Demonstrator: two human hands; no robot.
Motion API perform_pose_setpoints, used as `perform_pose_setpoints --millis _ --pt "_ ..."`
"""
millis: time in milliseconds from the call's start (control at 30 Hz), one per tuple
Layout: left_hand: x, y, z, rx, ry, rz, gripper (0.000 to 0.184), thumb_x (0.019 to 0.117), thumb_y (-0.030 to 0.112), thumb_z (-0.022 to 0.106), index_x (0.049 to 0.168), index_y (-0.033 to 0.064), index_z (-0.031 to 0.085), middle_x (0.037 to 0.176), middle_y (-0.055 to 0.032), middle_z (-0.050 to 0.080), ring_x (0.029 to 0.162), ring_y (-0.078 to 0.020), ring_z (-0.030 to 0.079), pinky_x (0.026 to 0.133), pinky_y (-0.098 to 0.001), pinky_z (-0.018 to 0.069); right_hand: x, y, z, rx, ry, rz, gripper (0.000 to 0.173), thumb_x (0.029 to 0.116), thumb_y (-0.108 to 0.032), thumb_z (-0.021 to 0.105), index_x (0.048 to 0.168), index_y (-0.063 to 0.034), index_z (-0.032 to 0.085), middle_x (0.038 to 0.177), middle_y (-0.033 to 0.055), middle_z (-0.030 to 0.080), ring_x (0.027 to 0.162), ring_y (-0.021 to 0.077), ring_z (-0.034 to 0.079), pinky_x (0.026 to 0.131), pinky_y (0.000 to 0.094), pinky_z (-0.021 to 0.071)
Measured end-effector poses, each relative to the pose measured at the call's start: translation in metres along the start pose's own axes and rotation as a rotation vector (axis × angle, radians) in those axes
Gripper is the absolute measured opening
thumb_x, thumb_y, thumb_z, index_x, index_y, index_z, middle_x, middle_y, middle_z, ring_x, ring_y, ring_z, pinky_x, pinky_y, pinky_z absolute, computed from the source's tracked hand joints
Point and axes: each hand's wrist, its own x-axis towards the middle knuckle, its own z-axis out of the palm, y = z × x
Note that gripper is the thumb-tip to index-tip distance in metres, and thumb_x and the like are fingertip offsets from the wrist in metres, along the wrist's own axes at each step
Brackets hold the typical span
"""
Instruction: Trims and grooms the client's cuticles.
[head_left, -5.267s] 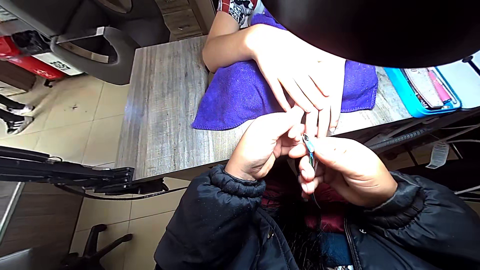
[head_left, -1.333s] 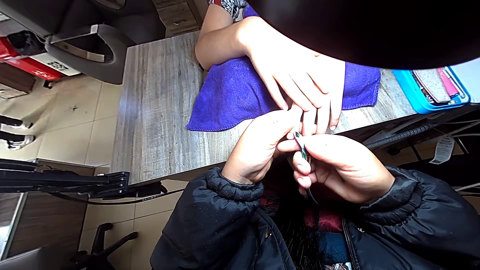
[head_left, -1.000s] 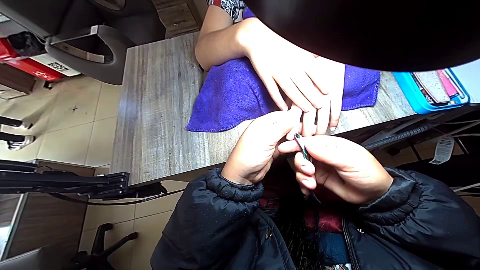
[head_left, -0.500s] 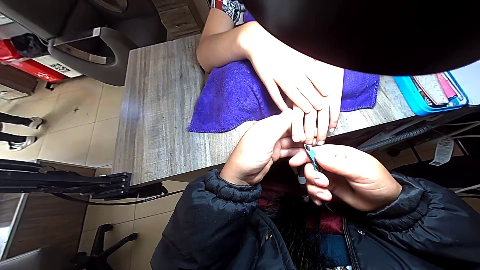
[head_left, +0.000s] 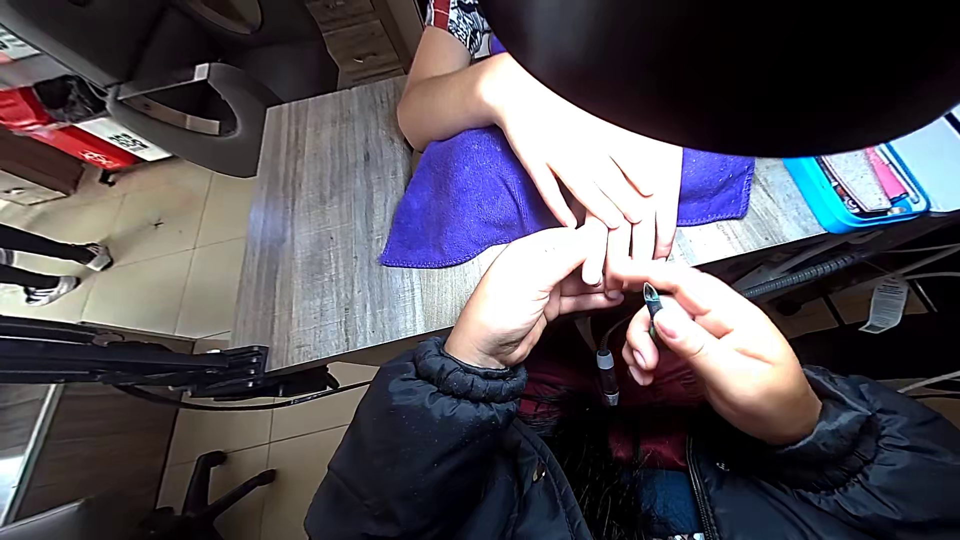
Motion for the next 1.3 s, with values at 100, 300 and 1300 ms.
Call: perform_pose_setpoints --millis 100,300,1300 --pt "0.0 -0.001 0.0 0.016 0.006 -0.001 0.031 0.1092 0.014 0.041 0.096 0.0013 0.065 0.086 -0.0091 0.071 0.081 -0.0176 0.073 0.08 -0.034 0.063 0.001 0.0 -0.001 -0.43 -0.025 -0.162 0.053 0.1036 -0.012 0.049 0.151 0.0089 0.038 0.079 -0.004 0.064 0.065 0.0004 0.058 0.059 0.0155 0.0526" --pt "0.0 -0.002 -0.001 0.016 -0.003 0.017 0.032 0.1095 0.013 0.039 0.095 0.0014 0.065 0.087 -0.0098 0.072 0.082 -0.0194 0.074 0.08 -0.0357 0.0634 -0.001 0.003 0.002 -0.516 -0.017 -0.299 0.033 0.1019 -0.015 0.055 0.125 0.0064 0.067 0.088 0.0013 0.069 0.077 -0.0002 0.062 0.071 0.0152 0.0546" --pt "0.003 0.006 0.0 0.033 -0.006 -0.029 0.03 0.1051 0.007 0.046 0.086 0.0005 0.069 0.084 -0.0109 0.074 0.078 -0.0203 0.075 0.075 -0.0369 0.065 0.002 0.01 -0.016 -0.428 0.274 -0.24 0.017 0.0987 -0.007 0.061 0.113 0.0009 0.065 0.091 -0.0024 0.069 0.078 0.0031 0.067 0.071 0.019 0.0596"
